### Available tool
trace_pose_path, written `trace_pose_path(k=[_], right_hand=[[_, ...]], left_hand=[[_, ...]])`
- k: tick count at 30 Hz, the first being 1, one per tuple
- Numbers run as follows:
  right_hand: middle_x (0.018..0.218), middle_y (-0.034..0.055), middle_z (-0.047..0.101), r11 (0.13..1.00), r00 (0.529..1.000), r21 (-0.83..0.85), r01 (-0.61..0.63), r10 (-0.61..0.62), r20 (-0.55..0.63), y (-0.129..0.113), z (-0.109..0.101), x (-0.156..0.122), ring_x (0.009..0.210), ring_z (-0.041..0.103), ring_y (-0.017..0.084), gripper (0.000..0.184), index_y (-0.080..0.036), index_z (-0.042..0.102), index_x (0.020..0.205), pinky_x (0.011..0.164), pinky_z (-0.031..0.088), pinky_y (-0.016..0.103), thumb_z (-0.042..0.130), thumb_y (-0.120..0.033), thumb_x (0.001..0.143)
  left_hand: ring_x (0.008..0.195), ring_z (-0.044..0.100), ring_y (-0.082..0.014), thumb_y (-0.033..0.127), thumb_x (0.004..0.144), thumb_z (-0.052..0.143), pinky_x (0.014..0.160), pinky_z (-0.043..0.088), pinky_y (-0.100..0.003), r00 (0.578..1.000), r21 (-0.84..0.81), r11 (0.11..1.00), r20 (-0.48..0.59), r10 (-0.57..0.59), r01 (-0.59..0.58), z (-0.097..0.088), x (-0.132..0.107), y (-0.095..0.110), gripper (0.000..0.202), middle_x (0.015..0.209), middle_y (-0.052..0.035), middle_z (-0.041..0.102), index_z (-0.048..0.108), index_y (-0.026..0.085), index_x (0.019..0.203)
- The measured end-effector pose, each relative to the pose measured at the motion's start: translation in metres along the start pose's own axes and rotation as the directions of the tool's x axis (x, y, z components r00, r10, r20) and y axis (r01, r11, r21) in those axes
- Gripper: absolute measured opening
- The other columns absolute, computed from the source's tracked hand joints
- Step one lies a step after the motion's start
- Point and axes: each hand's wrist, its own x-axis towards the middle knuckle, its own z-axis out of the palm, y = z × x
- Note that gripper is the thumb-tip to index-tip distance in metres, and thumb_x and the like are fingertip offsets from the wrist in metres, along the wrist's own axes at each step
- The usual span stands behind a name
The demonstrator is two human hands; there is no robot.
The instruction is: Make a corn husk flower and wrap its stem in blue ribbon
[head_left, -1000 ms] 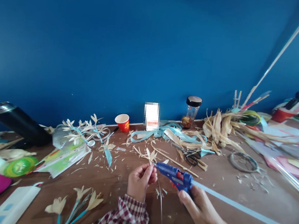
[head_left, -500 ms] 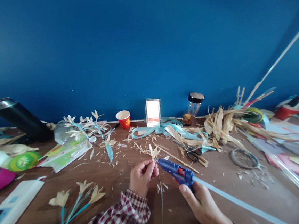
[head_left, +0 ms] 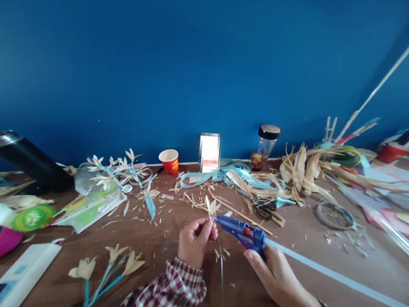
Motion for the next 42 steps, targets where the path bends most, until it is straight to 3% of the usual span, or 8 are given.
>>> trace_pose_path(k=[42], right_hand=[[0.073,0.0077,0.068,0.996,0.996,-0.079,0.04,-0.046,-0.075,0.002,0.0011,0.0016,0.065,0.062,0.021,0.032,-0.015,0.06,0.087,0.062,0.049,0.03,0.043,-0.041,0.088]], left_hand=[[0.051,0.057,-0.0112,0.036,0.068,0.07,0.053,0.049,-0.023,0.999,0.049,0.998,-0.018,0.031,-0.03,0.0015,-0.0026,0.0038,0.023,0.057,-0.0006,0.064,0.068,0.014,0.074]])
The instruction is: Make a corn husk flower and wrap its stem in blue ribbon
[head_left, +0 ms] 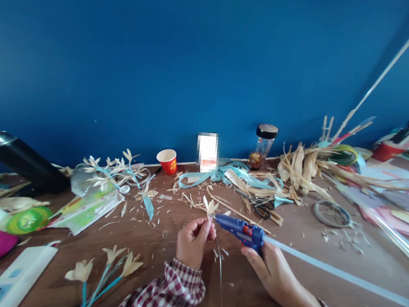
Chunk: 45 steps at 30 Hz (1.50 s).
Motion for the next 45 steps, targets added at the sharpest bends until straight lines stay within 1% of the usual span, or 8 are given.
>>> trace_pose_path(k=[6,13,22,25,28,34,41,45], right_hand=[[0.069,0.0061,0.066,1.0,1.0,-0.021,0.003,-0.003,0.004,-0.002,-0.0008,0.0015,0.062,0.06,0.021,0.032,-0.016,0.062,0.087,0.061,0.049,0.03,0.044,-0.042,0.088],[0.072,0.0073,0.067,1.0,1.0,-0.022,-0.001,0.0,-0.026,-0.0003,-0.0004,0.0008,0.064,0.061,0.021,0.032,-0.015,0.061,0.089,0.062,0.05,0.031,0.044,-0.041,0.087],[0.073,0.0074,0.068,0.999,1.0,-0.043,-0.007,0.008,0.029,0.0014,0.0001,0.0016,0.066,0.063,0.023,0.033,-0.014,0.061,0.09,0.062,0.05,0.031,0.044,-0.042,0.087],[0.077,0.0093,0.069,0.999,1.0,-0.033,-0.015,0.015,0.009,0.0041,0.002,0.0005,0.07,0.064,0.024,0.033,-0.014,0.061,0.088,0.064,0.05,0.032,0.043,-0.043,0.088],[0.074,0.0101,0.069,0.999,0.999,-0.013,-0.035,0.035,0.004,0.0055,0.0026,-0.0011,0.067,0.064,0.024,0.035,-0.014,0.06,0.085,0.062,0.05,0.032,0.041,-0.043,0.088],[0.074,0.0081,0.068,1.0,1.0,0.013,-0.016,0.016,-0.017,0.0015,0.0007,-0.0017,0.066,0.063,0.022,0.033,-0.014,0.061,0.09,0.062,0.05,0.03,0.044,-0.042,0.087],[0.075,0.008,0.068,0.999,0.999,0.01,-0.032,0.032,0.017,0.003,0.0008,-0.0009,0.065,0.061,0.021,0.032,-0.013,0.061,0.091,0.062,0.05,0.031,0.045,-0.04,0.088],[0.075,0.0077,0.068,0.999,0.999,-0.011,-0.031,0.032,0.039,0.0027,0.0004,-0.0014,0.065,0.061,0.021,0.033,-0.014,0.06,0.09,0.063,0.049,0.031,0.043,-0.042,0.088]], left_hand=[[0.052,0.056,-0.011,0.036,0.069,0.069,0.054,0.049,-0.023,1.0,-0.002,1.0,0.004,0.014,-0.014,-0.001,0.0007,-0.0004,0.022,0.058,-0.0004,0.063,0.068,0.014,0.074],[0.051,0.056,-0.011,0.036,0.068,0.069,0.053,0.049,-0.023,1.0,0.002,1.0,-0.012,0.003,-0.003,0.0019,-0.0018,0.0014,0.023,0.057,-0.0009,0.063,0.068,0.013,0.072],[0.052,0.057,-0.012,0.037,0.07,0.067,0.054,0.049,-0.023,0.999,0.03,0.999,0.013,0.041,-0.041,-0.0008,-0.0002,0.0002,0.023,0.056,-0.0007,0.063,0.067,0.015,0.071],[0.052,0.057,-0.0125,0.038,0.069,0.068,0.054,0.049,-0.024,1.0,0.036,0.999,-0.003,0.026,-0.026,-0.0005,-0.0003,0.0011,0.024,0.057,-0.0008,0.063,0.068,0.015,0.072],[0.052,0.057,-0.0123,0.038,0.067,0.069,0.053,0.049,-0.024,1.0,0.03,1.0,-0.011,0.008,-0.008,0.0008,-0.001,0.0023,0.024,0.057,-0.0009,0.064,0.068,0.014,0.073],[0.051,0.056,-0.0116,0.036,0.067,0.07,0.052,0.049,-0.023,0.999,0.008,1.0,-0.036,0.022,-0.022,0.0026,-0.0023,0.0038,0.024,0.058,-0.0016,0.064,0.068,0.013,0.072],[0.053,0.058,-0.0122,0.037,0.069,0.068,0.054,0.049,-0.023,1.0,0.049,0.999,0.014,0.021,-0.022,-0.0004,-0.0008,0.0007,0.023,0.058,-0.0009,0.064,0.069,0.015,0.074],[0.051,0.056,-0.0113,0.037,0.069,0.068,0.053,0.048,-0.022,0.999,0.026,0.998,-0.003,0.05,-0.05,0.0004,-0.0008,0.0006,0.022,0.056,0.0003,0.063,0.068,0.015,0.071]])
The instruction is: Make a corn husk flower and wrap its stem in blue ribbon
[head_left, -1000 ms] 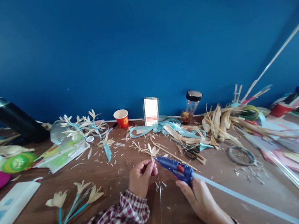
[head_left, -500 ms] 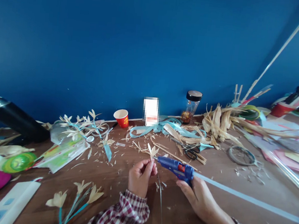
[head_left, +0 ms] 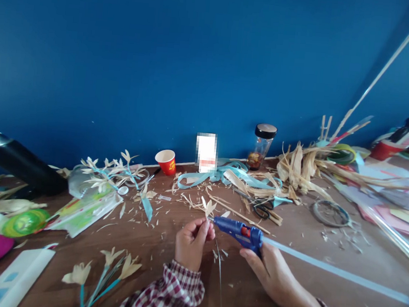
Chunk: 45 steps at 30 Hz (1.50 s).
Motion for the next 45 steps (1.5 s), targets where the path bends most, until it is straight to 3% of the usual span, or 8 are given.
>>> trace_pose_path(k=[10,17,24,37,41,45], right_hand=[[0.08,0.0081,0.068,0.999,1.0,0.034,-0.022,0.021,0.023,0.001,0.0,0.001,0.071,0.062,0.022,0.032,-0.014,0.059,0.093,0.066,0.049,0.031,0.043,-0.042,0.089],[0.073,0.0056,0.067,1.0,1.0,0.023,-0.006,0.007,-0.009,-0.001,0.0,0.001,0.065,0.06,0.02,0.03,-0.014,0.06,0.091,0.062,0.049,0.03,0.044,-0.04,0.088],[0.071,0.0072,0.066,0.999,0.999,0.045,-0.026,0.025,0.03,0.002,0.001,-0.001,0.063,0.059,0.02,0.035,-0.014,0.058,0.083,0.058,0.047,0.029,0.04,-0.043,0.088],[0.062,0.0021,0.055,0.986,0.998,0.165,0.019,-0.008,-0.07,0.006,0.001,-0.005,0.055,0.048,0.015,0.035,-0.016,0.054,0.075,0.05,0.042,0.025,0.039,-0.045,0.088],[0.074,0.0048,0.061,0.985,0.986,0.164,0.062,-0.035,-0.165,0.0,-0.008,-0.007,0.064,0.055,0.017,0.03,-0.018,0.057,0.087,0.059,0.046,0.027,0.035,-0.038,0.091],[0.087,0.0061,0.064,0.994,0.953,0.081,0.074,-0.047,-0.299,0.0,-0.026,-0.006,0.071,0.059,0.018,0.034,-0.02,0.047,0.119,0.066,0.048,0.029,0.029,-0.032,0.092]], left_hand=[[0.054,0.057,-0.012,0.036,0.068,0.069,0.055,0.049,-0.023,0.999,-0.047,0.998,0.012,-0.047,0.047,-0.001,0.001,-0.002,0.022,0.059,-0.0009,0.064,0.068,0.014,0.073],[0.053,0.056,-0.0106,0.035,0.069,0.069,0.054,0.049,-0.022,0.999,-0.065,0.997,0.018,-0.035,0.036,0.0,0.001,-0.002,0.02,0.058,0.0003,0.063,0.068,0.015,0.072],[0.053,0.057,-0.0113,0.036,0.069,0.07,0.054,0.05,-0.023,0.998,-0.05,0.997,0.024,-0.058,0.06,-0.002,0.001,-0.003,0.023,0.058,-0.0003,0.064,0.068,0.014,0.075],[0.052,0.059,-0.0102,0.036,0.059,0.077,0.053,0.052,-0.023,0.98,-0.169,0.967,-0.02,-0.199,0.193,0.0,0.005,-0.003,0.03,0.061,-0.0025,0.066,0.068,0.011,0.074],[0.053,0.059,-0.0102,0.036,0.058,0.078,0.053,0.052,-0.022,0.979,-0.185,0.963,-0.012,-0.203,0.198,-0.001,0.006,-0.004,0.032,0.062,-0.0032,0.067,0.068,0.011,0.075],[0.054,0.06,-0.0104,0.036,0.056,0.079,0.054,0.053,-0.022,0.978,-0.15,0.967,-0.017,-0.209,0.204,-0.002,0.006,-0.004,0.035,0.064,-0.0041,0.068,0.07,0.011,0.078]])
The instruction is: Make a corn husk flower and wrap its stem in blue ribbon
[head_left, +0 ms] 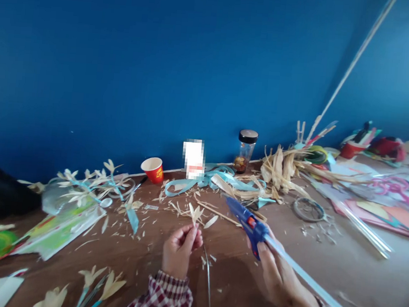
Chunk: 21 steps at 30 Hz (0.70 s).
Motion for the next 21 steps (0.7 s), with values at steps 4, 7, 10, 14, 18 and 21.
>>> trace_pose_path(k=[4,7,10,14,18,21], right_hand=[[0.117,0.0124,0.057,0.967,0.999,-0.255,-0.002,-0.009,-0.043,0.024,-0.034,0.004,0.102,0.057,0.023,0.042,-0.02,0.032,0.132,0.085,0.045,0.035,0.035,-0.028,0.09],[0.113,0.0147,0.058,0.886,0.991,-0.461,-0.044,-0.019,-0.133,0.055,-0.072,0.0,0.099,0.058,0.025,0.039,-0.018,0.035,0.126,0.082,0.046,0.038,0.037,-0.028,0.089],[0.105,0.0149,0.06,0.78,0.986,-0.615,-0.121,0.02,-0.168,0.085,-0.115,-0.006,0.095,0.058,0.027,0.036,-0.016,0.041,0.12,0.079,0.046,0.04,0.04,-0.032,0.087],[0.104,0.0158,0.06,0.669,0.974,-0.711,-0.215,0.096,-0.205,0.121,-0.163,-0.013,0.1,0.056,0.029,0.034,-0.016,0.045,0.117,0.081,0.045,0.039,0.037,-0.032,0.088],[0.107,0.0151,0.06,0.648,0.979,-0.734,-0.203,0.144,-0.144,0.148,-0.182,-0.019,0.104,0.055,0.029,0.034,-0.019,0.045,0.116,0.082,0.045,0.039,0.037,-0.034,0.088],[0.107,0.0147,0.06,0.689,0.992,-0.715,-0.119,0.107,-0.063,0.149,-0.178,-0.02,0.102,0.056,0.029,0.03,-0.021,0.045,0.115,0.084,0.043,0.04,0.039,-0.032,0.088]], left_hand=[[0.053,0.061,-0.0105,0.037,0.053,0.08,0.052,0.054,-0.021,0.998,0.016,1.0,-0.059,0.019,-0.018,0.002,-0.003,-0.001,0.037,0.065,-0.004,0.069,0.07,0.012,0.079],[0.054,0.061,-0.01,0.037,0.052,0.08,0.053,0.054,-0.019,0.998,0.017,0.999,-0.054,0.04,-0.039,0.002,-0.004,-0.003,0.037,0.066,-0.0034,0.07,0.071,0.012,0.078],[0.055,0.062,-0.0114,0.038,0.05,0.08,0.053,0.054,-0.02,0.998,0.044,0.998,-0.05,0.041,-0.039,0.0,-0.002,-0.004,0.04,0.069,-0.0036,0.071,0.071,0.014,0.08],[0.056,0.064,-0.0165,0.043,0.047,0.08,0.052,0.055,-0.026,0.997,0.136,0.99,-0.067,0.032,-0.023,-0.003,0.002,-0.003,0.045,0.072,-0.0066,0.072,0.071,0.013,0.079],[0.058,0.064,-0.0175,0.044,0.048,0.079,0.054,0.056,-0.028,0.996,0.145,0.988,-0.063,0.066,-0.056,0.001,-0.002,-0.001,0.043,0.077,-0.0079,0.073,0.071,0.014,0.078],[0.056,0.063,-0.0148,0.04,0.051,0.079,0.053,0.056,-0.025,0.994,0.096,0.993,-0.077,0.083,-0.076,0.005,-0.006,0.0,0.039,0.077,-0.0058,0.073,0.071,0.015,0.078]])
